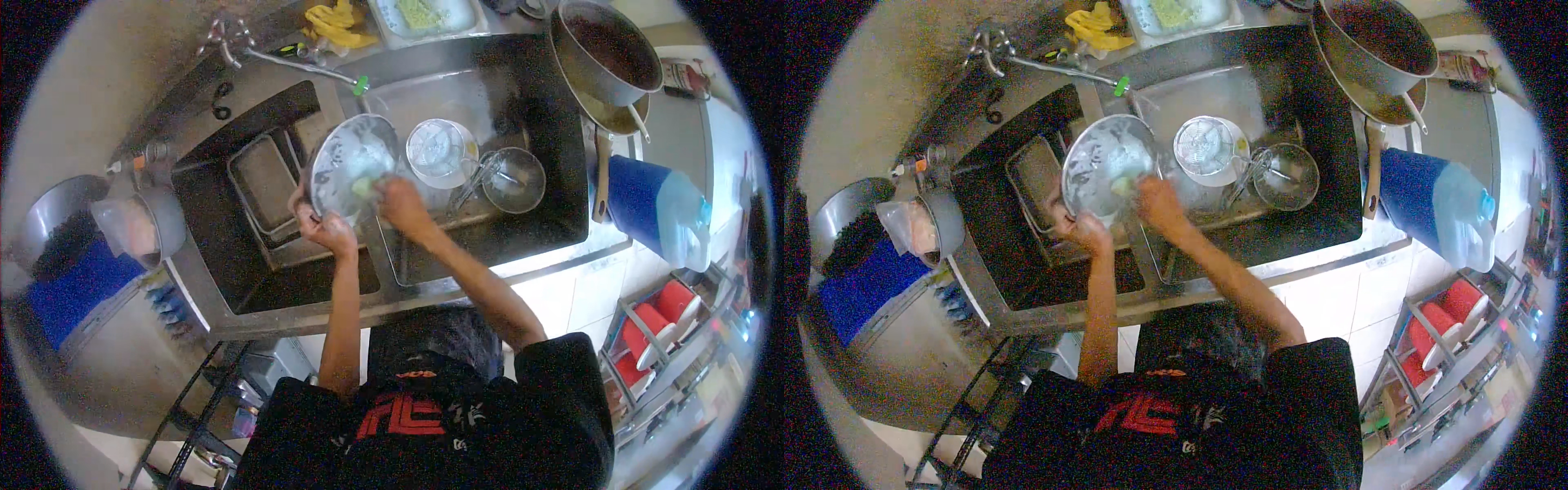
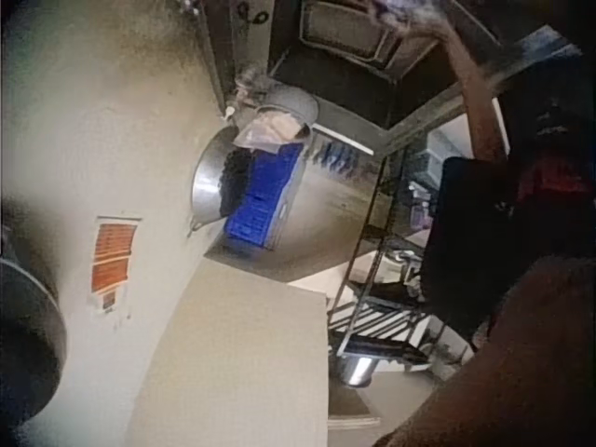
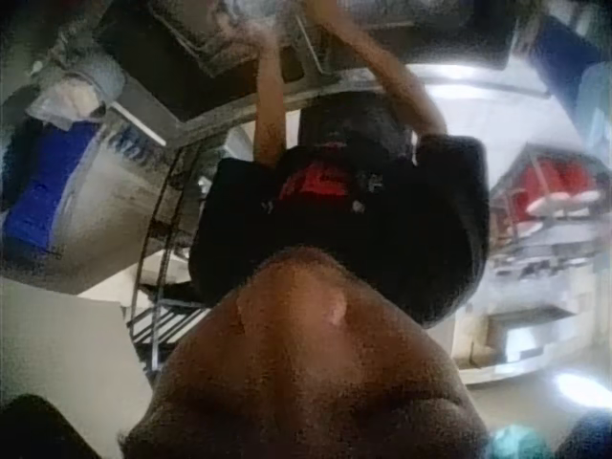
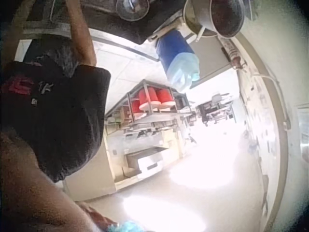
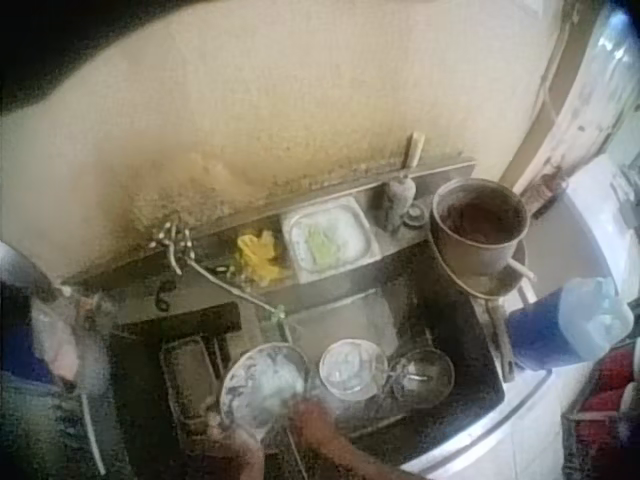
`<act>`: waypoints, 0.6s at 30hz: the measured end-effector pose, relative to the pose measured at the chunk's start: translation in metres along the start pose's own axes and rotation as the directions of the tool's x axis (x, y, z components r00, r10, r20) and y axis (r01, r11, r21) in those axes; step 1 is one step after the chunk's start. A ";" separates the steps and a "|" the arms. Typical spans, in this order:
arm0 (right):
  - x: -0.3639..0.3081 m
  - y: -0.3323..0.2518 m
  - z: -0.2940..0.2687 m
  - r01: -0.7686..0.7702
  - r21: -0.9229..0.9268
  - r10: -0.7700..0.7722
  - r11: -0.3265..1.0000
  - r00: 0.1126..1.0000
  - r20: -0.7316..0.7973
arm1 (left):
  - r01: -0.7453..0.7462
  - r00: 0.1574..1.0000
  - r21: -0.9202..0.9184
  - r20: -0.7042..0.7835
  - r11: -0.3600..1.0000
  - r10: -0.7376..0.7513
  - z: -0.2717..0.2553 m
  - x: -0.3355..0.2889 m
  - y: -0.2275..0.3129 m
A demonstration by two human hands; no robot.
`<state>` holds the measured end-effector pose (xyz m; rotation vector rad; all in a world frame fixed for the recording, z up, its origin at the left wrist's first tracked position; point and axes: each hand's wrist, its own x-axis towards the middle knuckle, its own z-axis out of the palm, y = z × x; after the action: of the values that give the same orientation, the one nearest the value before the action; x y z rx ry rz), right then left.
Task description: The person washes a plate, a whisk, a bowl, and several metal trays using a sponge and soap in a commercial sink. The person scrubs each item individually and then rinses them under running water before placing them aside.
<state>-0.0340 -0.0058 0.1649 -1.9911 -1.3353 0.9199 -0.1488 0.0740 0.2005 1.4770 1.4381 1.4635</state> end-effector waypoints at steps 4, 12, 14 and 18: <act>-0.014 -0.015 0.014 0.195 0.417 -0.192 0.888 0.980 -0.049 | 0.079 0.996 0.045 0.040 0.996 -0.080 -0.009 -0.002 0.008; -0.005 -0.001 0.001 0.139 0.002 -0.138 0.990 0.985 -0.106 | -0.060 0.991 -0.070 0.114 0.996 0.068 0.010 -0.008 0.024; 0.013 0.009 -0.030 -0.022 -0.146 0.012 0.989 0.997 -0.073 | -0.015 0.989 0.001 0.150 1.000 0.015 0.001 -0.018 0.033; 0.049 0.020 -0.060 0.248 -0.221 -0.312 0.943 0.890 -0.333 | -0.016 0.979 0.059 0.206 0.998 0.004 0.028 -0.029 0.068</act>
<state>0.0380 0.0284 0.1745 -1.9050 -1.4696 0.2880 -0.0984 0.0390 0.2498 1.6232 1.3602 1.2419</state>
